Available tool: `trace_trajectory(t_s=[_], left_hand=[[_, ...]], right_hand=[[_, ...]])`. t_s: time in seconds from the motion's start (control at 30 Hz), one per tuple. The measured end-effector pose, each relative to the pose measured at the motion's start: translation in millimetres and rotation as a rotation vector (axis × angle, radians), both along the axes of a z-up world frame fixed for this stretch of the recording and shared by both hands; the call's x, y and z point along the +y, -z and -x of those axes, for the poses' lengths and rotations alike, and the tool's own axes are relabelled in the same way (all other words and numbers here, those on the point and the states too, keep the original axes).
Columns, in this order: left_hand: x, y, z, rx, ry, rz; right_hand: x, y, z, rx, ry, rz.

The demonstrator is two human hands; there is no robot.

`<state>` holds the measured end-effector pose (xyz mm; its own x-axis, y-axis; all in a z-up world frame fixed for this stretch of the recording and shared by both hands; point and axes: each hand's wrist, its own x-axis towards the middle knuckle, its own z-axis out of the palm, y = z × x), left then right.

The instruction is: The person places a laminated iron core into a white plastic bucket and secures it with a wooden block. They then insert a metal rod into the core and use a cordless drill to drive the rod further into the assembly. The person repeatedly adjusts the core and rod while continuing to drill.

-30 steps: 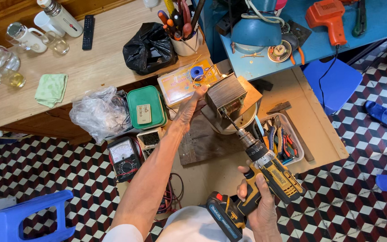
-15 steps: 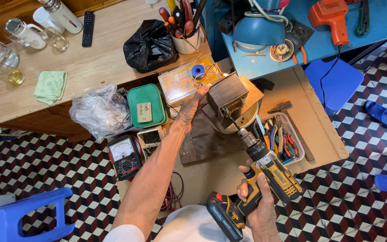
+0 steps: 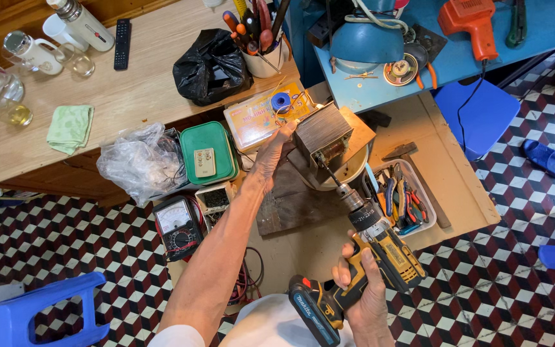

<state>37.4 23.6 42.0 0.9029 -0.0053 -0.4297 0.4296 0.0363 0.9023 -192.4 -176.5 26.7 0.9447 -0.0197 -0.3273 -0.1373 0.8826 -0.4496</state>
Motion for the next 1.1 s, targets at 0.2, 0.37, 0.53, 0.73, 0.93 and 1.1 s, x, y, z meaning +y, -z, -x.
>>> trace_trajectory(t_s=[0.2, 0.37, 0.53, 0.73, 0.93, 1.1], left_hand=[[0.4, -3.1, 0.3, -0.008, 0.004, -0.001], [0.6, -4.9, -0.5, -0.016, -0.003, 0.009], [0.7, -2.0, -1.1, -0.014, -0.005, 0.02], [2.6, 5.1, -5.2, -0.007, -0.013, 0.033], [4.5, 8.3, -5.3, -0.007, -0.004, 0.024], [3.7, 4.1, -4.9, 0.0, -0.007, 0.015]], right_hand=[[1.6, -3.3, -0.1, 0.004, 0.001, 0.002], [2.6, -3.0, -1.3, 0.009, -0.005, 0.006], [1.1, 0.5, -0.7, 0.017, -0.002, 0.022], [1.9, -0.1, -0.8, 0.027, -0.001, 0.022], [0.0, -4.1, 0.5, 0.006, -0.004, 0.092], [1.0, -6.7, 0.8, -0.022, 0.017, 0.229]])
